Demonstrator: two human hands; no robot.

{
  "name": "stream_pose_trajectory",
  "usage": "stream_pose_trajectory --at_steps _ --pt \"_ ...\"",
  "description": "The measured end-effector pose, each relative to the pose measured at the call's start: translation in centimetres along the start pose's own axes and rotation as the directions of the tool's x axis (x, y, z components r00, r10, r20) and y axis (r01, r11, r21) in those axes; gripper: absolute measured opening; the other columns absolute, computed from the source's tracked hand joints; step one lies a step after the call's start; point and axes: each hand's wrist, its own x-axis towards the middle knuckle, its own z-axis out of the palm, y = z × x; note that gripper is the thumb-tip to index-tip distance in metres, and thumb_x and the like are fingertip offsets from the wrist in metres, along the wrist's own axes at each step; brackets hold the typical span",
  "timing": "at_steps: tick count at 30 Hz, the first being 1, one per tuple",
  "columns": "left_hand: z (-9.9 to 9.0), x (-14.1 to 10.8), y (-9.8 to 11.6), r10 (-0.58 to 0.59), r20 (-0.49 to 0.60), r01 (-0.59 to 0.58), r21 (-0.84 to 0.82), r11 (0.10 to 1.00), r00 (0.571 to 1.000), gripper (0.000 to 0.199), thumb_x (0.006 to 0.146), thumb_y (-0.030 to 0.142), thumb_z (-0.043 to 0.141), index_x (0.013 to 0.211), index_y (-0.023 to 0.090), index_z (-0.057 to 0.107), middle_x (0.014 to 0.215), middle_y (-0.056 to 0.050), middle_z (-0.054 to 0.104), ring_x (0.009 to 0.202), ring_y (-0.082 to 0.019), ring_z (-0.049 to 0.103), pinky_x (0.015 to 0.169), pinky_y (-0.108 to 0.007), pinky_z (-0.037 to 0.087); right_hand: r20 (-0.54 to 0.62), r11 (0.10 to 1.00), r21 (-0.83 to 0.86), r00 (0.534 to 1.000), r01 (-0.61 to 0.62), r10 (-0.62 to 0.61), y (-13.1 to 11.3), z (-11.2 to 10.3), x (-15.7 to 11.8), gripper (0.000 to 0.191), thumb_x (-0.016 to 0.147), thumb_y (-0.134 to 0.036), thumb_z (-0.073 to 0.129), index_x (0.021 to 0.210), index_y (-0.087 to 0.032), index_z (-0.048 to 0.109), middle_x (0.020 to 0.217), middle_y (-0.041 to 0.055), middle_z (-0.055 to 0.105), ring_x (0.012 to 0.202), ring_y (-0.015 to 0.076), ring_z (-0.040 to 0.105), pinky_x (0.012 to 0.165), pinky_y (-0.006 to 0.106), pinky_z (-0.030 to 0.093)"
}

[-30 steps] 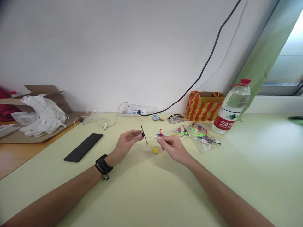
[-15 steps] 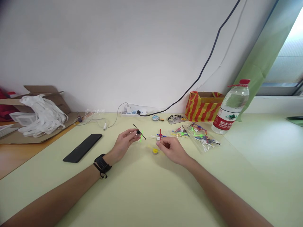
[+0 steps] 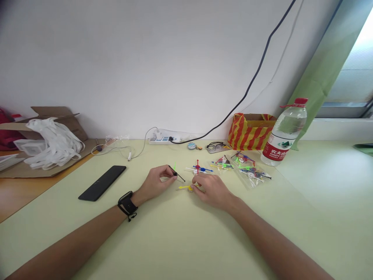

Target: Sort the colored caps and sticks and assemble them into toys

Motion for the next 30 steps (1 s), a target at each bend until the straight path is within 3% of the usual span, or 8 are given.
stream_pose_trajectory --at_steps 5,11,17,24,30 --pt "0.1 -0.3 0.6 0.064 0.103 -0.081 0.174 0.981 0.993 0.01 0.092 0.031 0.068 0.094 0.022 0.071 0.093 -0.004 0.075 0.086 -0.021 0.07 0.083 -0.034 0.057 0.019 1.0 0.0 1.0 0.005 -0.005 0.1 0.2 0.0 0.012 0.099 -0.026 0.057 0.092 -0.021 0.064 0.086 0.0037 0.07 0.075 0.0181 0.061 0.066 0.03 0.037" --pt "0.0 -0.6 0.8 0.125 0.232 -0.179 0.23 0.957 0.965 0.03 0.095 0.031 0.065 0.124 0.031 0.073 0.117 -0.007 0.075 0.113 -0.026 0.067 0.1 -0.039 0.051 0.03 1.0 0.016 1.0 0.006 -0.006 0.0 0.3 0.0 0.012 0.099 -0.025 0.057 0.091 -0.021 0.064 0.084 0.0029 0.069 0.075 0.0179 0.06 0.066 0.029 0.037" --pt "0.4 -0.6 0.6 0.175 0.252 -0.227 0.196 0.954 0.952 0.012 0.093 0.026 0.065 0.097 0.027 0.077 0.106 -0.006 0.077 0.107 -0.026 0.067 0.096 -0.04 0.052 0.02 0.999 0.037 1.0 0.004 -0.005 -0.1 0.4 -0.1 0.011 0.099 -0.024 0.058 0.091 -0.022 0.064 0.085 0.0027 0.068 0.078 0.0184 0.061 0.067 0.03 0.039" --pt "0.1 -1.2 1.8 0.167 0.265 -0.218 0.179 0.959 0.95 0.034 0.085 0.019 0.069 0.118 0.027 0.072 0.115 -0.006 0.075 0.108 -0.025 0.068 0.099 -0.039 0.052 0.028 0.998 0.058 1.0 -0.009 0.008 -0.3 0.4 0.0 0.009 0.099 -0.022 0.057 0.092 -0.022 0.064 0.089 0.0024 0.068 0.081 0.0183 0.062 0.068 0.03 0.04" --pt "0.6 -1.2 2.0 0.147 0.284 -0.198 0.16 0.967 0.947 0.014 0.09 0.033 0.07 0.101 0.025 0.076 0.099 -0.006 0.076 0.096 -0.025 0.068 0.088 -0.037 0.052 0.041 0.996 0.081 0.999 -0.03 0.027 -0.3 0.5 -0.1 0.008 0.098 -0.022 0.057 0.093 -0.022 0.064 0.086 0.0022 0.067 0.078 0.0179 0.061 0.067 0.03 0.041"
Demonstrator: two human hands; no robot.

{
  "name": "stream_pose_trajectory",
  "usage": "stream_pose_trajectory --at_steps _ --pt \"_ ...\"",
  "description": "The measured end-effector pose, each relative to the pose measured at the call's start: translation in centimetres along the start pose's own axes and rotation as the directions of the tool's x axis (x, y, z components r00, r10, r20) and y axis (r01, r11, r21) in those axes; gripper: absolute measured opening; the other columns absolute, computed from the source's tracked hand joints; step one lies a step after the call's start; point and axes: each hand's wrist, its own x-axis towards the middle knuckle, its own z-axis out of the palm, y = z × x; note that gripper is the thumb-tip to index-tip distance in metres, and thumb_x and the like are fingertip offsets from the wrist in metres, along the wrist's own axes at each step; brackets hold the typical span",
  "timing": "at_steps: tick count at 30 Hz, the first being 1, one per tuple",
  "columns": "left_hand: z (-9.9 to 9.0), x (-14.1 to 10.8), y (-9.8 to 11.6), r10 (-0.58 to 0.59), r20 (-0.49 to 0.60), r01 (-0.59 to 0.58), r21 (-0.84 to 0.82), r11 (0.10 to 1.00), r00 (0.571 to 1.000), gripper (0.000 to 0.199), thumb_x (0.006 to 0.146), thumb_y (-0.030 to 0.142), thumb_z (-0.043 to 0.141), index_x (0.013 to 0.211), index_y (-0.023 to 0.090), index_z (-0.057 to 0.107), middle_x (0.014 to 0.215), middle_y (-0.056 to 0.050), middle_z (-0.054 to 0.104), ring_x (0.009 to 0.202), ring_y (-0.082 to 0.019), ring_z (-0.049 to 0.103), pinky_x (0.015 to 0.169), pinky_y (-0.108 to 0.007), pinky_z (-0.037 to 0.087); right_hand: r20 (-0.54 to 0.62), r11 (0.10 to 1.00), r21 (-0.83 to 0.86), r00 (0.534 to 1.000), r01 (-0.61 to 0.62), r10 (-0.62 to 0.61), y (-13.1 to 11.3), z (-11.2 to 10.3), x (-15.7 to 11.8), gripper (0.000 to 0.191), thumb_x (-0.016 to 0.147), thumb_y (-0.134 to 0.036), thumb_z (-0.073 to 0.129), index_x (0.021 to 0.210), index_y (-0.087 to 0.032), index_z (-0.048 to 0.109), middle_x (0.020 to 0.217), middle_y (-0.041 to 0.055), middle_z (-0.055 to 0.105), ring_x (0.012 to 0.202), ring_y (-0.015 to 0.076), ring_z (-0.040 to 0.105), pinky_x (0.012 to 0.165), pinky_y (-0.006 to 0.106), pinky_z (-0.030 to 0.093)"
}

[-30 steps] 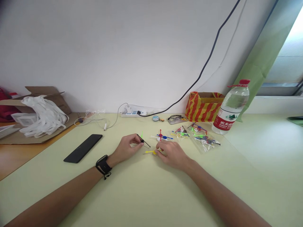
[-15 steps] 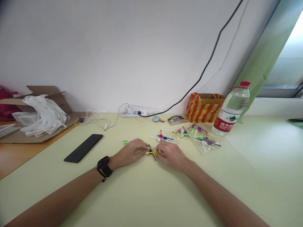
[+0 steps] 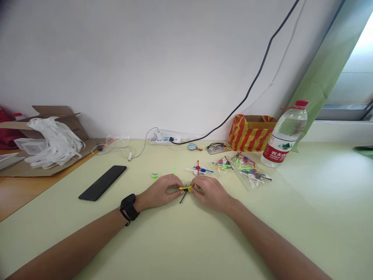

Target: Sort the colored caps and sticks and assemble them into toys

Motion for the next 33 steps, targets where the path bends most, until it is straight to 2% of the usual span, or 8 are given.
stream_pose_trajectory --at_steps 4,8,14,19,23,27,31,33 --pt "0.3 0.3 -0.7 -0.023 -0.011 0.023 -0.001 1.0 1.0 0.014 0.096 0.031 0.062 0.095 0.025 0.075 0.094 -0.005 0.075 0.092 -0.023 0.066 0.083 -0.035 0.049 -0.004 1.0 0.008 1.0 0.002 -0.002 0.1 0.2 0.0 0.009 0.098 -0.022 0.057 0.092 -0.022 0.063 0.085 0.0018 0.067 0.078 0.018 0.061 0.067 0.029 0.041" --pt "0.3 0.6 -1.0 -0.089 -0.006 0.089 0.011 0.996 0.996 0.023 0.1 0.035 0.056 0.09 0.023 0.073 0.088 -0.005 0.072 0.091 -0.024 0.062 0.082 -0.035 0.047 -0.03 0.999 -0.012 0.999 0.041 -0.041 0.1 0.2 0.1 0.009 0.098 -0.022 0.058 0.092 -0.022 0.063 0.089 0.0035 0.067 0.084 0.0197 0.063 0.071 0.031 0.044" --pt "0.5 0.8 -1.6 -0.166 -0.023 0.166 -0.019 0.986 0.986 0.028 0.099 0.04 0.057 0.082 0.022 0.07 0.086 -0.005 0.069 0.086 -0.023 0.061 0.077 -0.034 0.046 -0.056 0.985 -0.002 0.984 0.17 -0.17 -0.1 0.5 0.1 0.015 0.096 -0.018 0.06 0.109 -0.024 0.066 0.114 0.0093 0.068 0.11 0.0252 0.062 0.095 0.04 0.051" --pt "0.7 0.6 -2.1 -0.168 -0.133 0.171 0.007 0.985 0.977 0.02 0.094 0.035 0.065 0.08 0.021 0.067 0.082 -0.004 0.069 0.079 -0.02 0.062 0.072 -0.032 0.046 -0.045 0.97 0.018 0.969 0.244 -0.243 -0.6 0.9 0.0 0.027 0.098 -0.017 0.058 0.124 -0.024 0.062 0.137 0.0115 0.063 0.132 0.027 0.055 0.114 0.046 0.044" --pt "-0.1 0.5 -2.1 -0.127 -0.258 0.176 0.178 0.968 0.958 0.009 0.092 0.028 0.064 0.087 0.022 0.067 0.09 -0.003 0.071 0.092 -0.023 0.062 0.084 -0.036 0.046 -0.022 0.963 0.019 0.963 0.268 -0.267 -0.6 1.1 0.1 0.028 0.101 -0.017 0.054 0.126 -0.024 0.062 0.134 0.0101 0.066 0.129 0.0262 0.056 0.112 0.046 0.045" --pt "-1.1 0.4 -2.3 -0.148 -0.317 0.275 0.407 0.871 0.937 0.004 0.091 0.025 0.064 0.091 0.023 0.067 0.103 -0.005 0.071 0.11 -0.029 0.057 0.095 -0.045 0.041 -0.028 0.968 -0.039 0.968 0.247 -0.248 0.2 1.1 0.2 0.026 0.104 -0.015 0.046 0.12 -0.024 0.065 0.121 0.0094 0.069 0.117 0.0259 0.059 0.105 0.048 0.048" --pt "-1.1 0.1 -2.8 -0.228 -0.341 0.39 0.547 0.741 0.912 0.019 0.095 0.029 0.059 0.11 0.021 0.065 0.119 -0.012 0.065 0.117 -0.035 0.052 0.095 -0.051 0.041 -0.059 0.98 -0.104 0.982 0.17 -0.177 1.4 1.3 0.2 0.022 0.103 -0.016 0.049 0.115 -0.024 0.066 0.114 0.0091 0.068 0.114 0.027 0.058 0.1 0.048 0.049" --pt "-0.8 -0.1 -3.1 -0.273 -0.325 0.416 0.557 0.719 0.906 0.032 0.097 0.033 0.055 0.125 0.02 0.062 0.128 -0.015 0.062 0.118 -0.037 0.051 0.095 -0.053 0.042 -0.079 0.98 -0.137 0.985 0.141 -0.153 2.0 1.4 0.3 0.019 0.102 -0.017 0.052 0.113 -0.024 0.066 0.113 0.0087 0.069 0.114 0.0278 0.057 0.098 0.048 0.049"
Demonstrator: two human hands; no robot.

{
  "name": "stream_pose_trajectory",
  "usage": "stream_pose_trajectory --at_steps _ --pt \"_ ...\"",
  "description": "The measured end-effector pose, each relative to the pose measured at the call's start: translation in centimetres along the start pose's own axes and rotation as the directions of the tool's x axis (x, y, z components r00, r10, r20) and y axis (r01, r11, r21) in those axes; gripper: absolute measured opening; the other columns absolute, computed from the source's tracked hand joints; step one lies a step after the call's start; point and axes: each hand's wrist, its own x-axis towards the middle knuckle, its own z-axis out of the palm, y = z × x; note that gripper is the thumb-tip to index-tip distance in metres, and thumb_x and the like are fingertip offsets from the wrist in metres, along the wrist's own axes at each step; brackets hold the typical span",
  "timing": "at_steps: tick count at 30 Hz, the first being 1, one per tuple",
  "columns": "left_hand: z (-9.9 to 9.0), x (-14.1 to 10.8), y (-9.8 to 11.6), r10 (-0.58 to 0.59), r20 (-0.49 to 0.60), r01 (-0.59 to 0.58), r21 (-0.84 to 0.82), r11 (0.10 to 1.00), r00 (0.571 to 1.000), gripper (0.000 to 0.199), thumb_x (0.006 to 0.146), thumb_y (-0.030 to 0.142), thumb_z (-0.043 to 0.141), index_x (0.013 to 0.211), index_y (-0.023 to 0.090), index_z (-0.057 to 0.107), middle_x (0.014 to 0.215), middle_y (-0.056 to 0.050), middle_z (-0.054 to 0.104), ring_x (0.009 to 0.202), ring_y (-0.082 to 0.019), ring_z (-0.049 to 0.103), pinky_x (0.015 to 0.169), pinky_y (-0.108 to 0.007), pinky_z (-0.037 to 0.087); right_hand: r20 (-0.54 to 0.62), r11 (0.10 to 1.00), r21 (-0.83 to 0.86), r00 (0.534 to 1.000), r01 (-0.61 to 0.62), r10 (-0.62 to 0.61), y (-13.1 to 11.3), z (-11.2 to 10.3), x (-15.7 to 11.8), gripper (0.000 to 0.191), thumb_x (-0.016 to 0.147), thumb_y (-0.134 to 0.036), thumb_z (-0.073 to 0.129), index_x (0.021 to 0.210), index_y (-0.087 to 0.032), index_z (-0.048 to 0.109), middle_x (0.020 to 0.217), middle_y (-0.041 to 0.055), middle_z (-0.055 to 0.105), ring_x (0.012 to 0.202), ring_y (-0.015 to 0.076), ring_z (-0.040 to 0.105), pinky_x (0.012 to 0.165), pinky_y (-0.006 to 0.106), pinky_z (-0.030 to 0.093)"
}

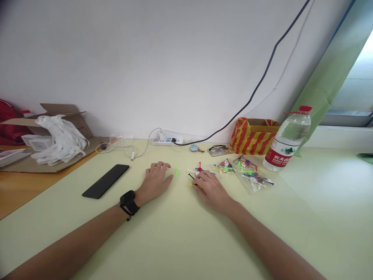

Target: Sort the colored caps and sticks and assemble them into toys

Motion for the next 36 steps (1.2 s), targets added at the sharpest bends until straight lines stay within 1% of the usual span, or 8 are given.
stream_pose_trajectory --at_steps 4,8,13,16,19,23,30,36 --pt "0.8 -0.2 -0.5 0.065 0.113 -0.055 -0.091 0.994 0.992 0.048 0.103 0.038 0.046 0.149 0.026 0.049 0.15 -0.015 0.051 0.134 -0.038 0.043 0.107 -0.059 0.038 -0.04 0.999 -0.048 0.999 -0.015 0.013 1.1 0.3 0.0 0.015 0.101 -0.019 0.055 0.11 -0.024 0.066 0.115 0.009 0.069 0.114 0.0283 0.058 0.097 0.048 0.049" --pt "1.4 0.0 -1.1 0.12 0.177 -0.088 -0.179 0.98 0.977 0.046 0.105 0.041 0.043 0.147 0.026 0.053 0.157 -0.012 0.048 0.144 -0.041 0.033 0.114 -0.062 0.03 -0.106 0.993 -0.107 0.994 -0.048 0.037 2.5 0.4 0.1 0.014 0.099 -0.019 0.059 0.11 -0.024 0.067 0.117 0.0094 0.069 0.113 0.0293 0.058 0.096 0.047 0.049" --pt "1.4 0.3 -1.1 0.184 0.097 -0.149 -0.29 0.945 0.978 0.031 0.103 0.028 0.044 0.129 0.023 0.061 0.137 -0.009 0.062 0.129 -0.033 0.045 0.11 -0.054 0.037 -0.187 0.979 -0.15 0.977 -0.136 0.107 3.4 0.2 0.1 0.014 0.094 -0.023 0.068 0.108 -0.024 0.066 0.109 0.0093 0.069 0.106 0.031 0.059 0.092 0.048 0.05" --pt "1.2 0.3 -0.7 0.169 0.059 -0.137 -0.358 0.923 0.984 0.023 0.103 0.023 0.042 0.11 0.021 0.064 0.116 -0.008 0.066 0.111 -0.028 0.051 0.101 -0.048 0.043 -0.222 0.984 -0.11 0.969 -0.14 0.113 2.9 -0.1 0.1 0.014 0.093 -0.025 0.069 0.107 -0.023 0.065 0.106 0.0092 0.069 0.103 0.0304 0.06 0.089 0.046 0.051" --pt "0.9 0.4 -0.3 0.153 0.053 -0.12 -0.396 0.91 0.987 0.015 0.1 0.022 0.048 0.097 0.021 0.063 0.104 -0.008 0.065 0.104 -0.027 0.051 0.095 -0.045 0.045 -0.227 0.992 -0.05 0.968 -0.118 0.104 1.8 -0.3 0.1 0.011 0.094 -0.023 0.066 0.105 -0.023 0.064 0.104 0.0084 0.068 0.101 0.0285 0.06 0.089 0.045 0.051" --pt "0.7 0.4 -0.1 0.168 0.069 -0.123 -0.433 0.893 0.983 0.014 0.099 0.02 0.049 0.094 0.021 0.062 0.098 -0.006 0.067 0.103 -0.026 0.053 0.092 -0.042 0.046 -0.2 0.997 0.015 0.976 -0.082 0.083 0.4 -0.7 0.2 0.008 0.095 -0.02 0.064 0.102 -0.023 0.063 0.105 0.0077 0.069 0.101 0.0271 0.06 0.09 0.044 0.05" --pt "0.8 0.4 -0.1 0.162 0.04 -0.126 -0.457 0.881 0.986 0.016 0.099 0.02 0.051 0.105 0.023 0.065 0.098 -0.004 0.069 0.103 -0.025 0.058 0.091 -0.041 0.047 -0.173 0.998 0.053 0.984 -0.038 0.047 -0.2 -1.1 0.2 0.01 0.093 -0.017 0.065 0.101 -0.023 0.062 0.106 0.0076 0.069 0.103 0.0262 0.059 0.092 0.043 0.049" --pt "0.6 0.5 0.0 0.166 0.049 -0.133 -0.398 0.908 0.985 0.015 0.096 0.026 0.056 0.089 0.022 0.07 0.097 -0.005 0.071 0.099 -0.026 0.06 0.09 -0.042 0.047 -0.159 0.998 0.051 0.986 -0.036 0.044 -0.3 -1.1 0.2 0.01 0.094 -0.018 0.063 0.102 -0.022 0.064 0.107 0.0086 0.069 0.102 0.0264 0.059 0.091 0.044 0.05"
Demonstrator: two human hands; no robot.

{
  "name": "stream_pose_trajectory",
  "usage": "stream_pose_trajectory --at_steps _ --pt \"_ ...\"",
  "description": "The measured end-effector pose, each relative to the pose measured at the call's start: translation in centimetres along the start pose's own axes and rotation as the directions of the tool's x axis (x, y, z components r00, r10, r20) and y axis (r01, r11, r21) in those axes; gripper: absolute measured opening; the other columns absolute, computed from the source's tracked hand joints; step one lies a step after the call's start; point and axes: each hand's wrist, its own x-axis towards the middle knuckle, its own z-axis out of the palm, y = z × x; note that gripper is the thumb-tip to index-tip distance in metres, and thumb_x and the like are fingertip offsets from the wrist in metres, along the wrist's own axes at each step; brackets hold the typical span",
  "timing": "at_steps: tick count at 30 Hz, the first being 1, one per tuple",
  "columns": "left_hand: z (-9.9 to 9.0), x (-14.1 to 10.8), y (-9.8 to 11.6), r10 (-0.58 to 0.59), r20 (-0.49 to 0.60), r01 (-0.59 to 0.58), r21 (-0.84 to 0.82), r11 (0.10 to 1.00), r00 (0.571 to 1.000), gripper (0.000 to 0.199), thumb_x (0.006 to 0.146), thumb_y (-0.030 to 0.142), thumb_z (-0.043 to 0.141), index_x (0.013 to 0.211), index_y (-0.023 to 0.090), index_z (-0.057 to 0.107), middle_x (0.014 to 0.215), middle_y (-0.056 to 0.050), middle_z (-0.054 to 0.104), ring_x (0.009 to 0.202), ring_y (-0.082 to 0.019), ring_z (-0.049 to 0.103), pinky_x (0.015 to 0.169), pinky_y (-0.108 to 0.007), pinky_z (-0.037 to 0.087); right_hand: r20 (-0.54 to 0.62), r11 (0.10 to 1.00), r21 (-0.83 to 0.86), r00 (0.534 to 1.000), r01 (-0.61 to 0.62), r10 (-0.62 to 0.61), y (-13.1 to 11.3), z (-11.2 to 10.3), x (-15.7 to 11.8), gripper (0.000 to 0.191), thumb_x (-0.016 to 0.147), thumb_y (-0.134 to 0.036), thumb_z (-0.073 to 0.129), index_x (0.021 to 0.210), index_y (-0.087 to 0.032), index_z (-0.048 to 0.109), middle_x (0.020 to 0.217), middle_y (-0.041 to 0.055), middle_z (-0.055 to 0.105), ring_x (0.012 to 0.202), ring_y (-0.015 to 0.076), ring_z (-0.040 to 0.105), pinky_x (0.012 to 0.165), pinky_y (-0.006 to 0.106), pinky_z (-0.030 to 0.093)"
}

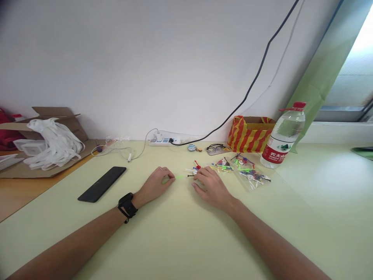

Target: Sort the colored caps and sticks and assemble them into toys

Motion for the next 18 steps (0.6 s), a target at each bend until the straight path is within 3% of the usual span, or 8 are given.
stream_pose_trajectory --at_steps 10,14,18 --pt "-0.3 0.1 0.1 -0.032 -0.046 0.028 -0.076 0.997 0.998 0.014 0.095 0.028 0.059 0.1 0.025 0.073 0.092 -0.004 0.073 0.093 -0.025 0.063 0.08 -0.038 0.05 0.052 1.0 0.013 0.998 0.026 -0.027 0.0 -0.1 0.0 0.007 0.095 -0.021 0.061 0.101 -0.023 0.065 0.104 0.0098 0.07 0.104 0.0281 0.061 0.091 0.045 0.051" --pt "-0.8 -0.1 1.9 -0.01 -0.081 -0.01 -0.246 0.969 0.997 0.014 0.095 0.032 0.063 0.1 0.025 0.074 0.096 -0.004 0.074 0.088 -0.021 0.063 0.078 -0.034 0.048 0.012 0.998 0.05 0.999 0.033 -0.034 -0.5 -0.3 0.0 0.02 0.098 -0.024 0.059 0.117 -0.024 0.064 0.11 0.0105 0.071 0.104 0.0284 0.063 0.093 0.045 0.051" --pt "-0.9 -0.5 3.8 0.009 0.011 -0.003 -0.419 0.908 1.0 0.016 0.095 0.036 0.066 0.097 0.023 0.074 0.094 -0.003 0.074 0.085 -0.019 0.061 0.075 -0.032 0.045 0.03 0.993 0.113 0.999 0.019 -0.023 -1.2 -0.4 0.0 0.027 0.103 -0.03 0.055 0.129 -0.024 0.059 0.11 0.0088 0.073 0.093 0.0237 0.067 0.086 0.039 0.052"
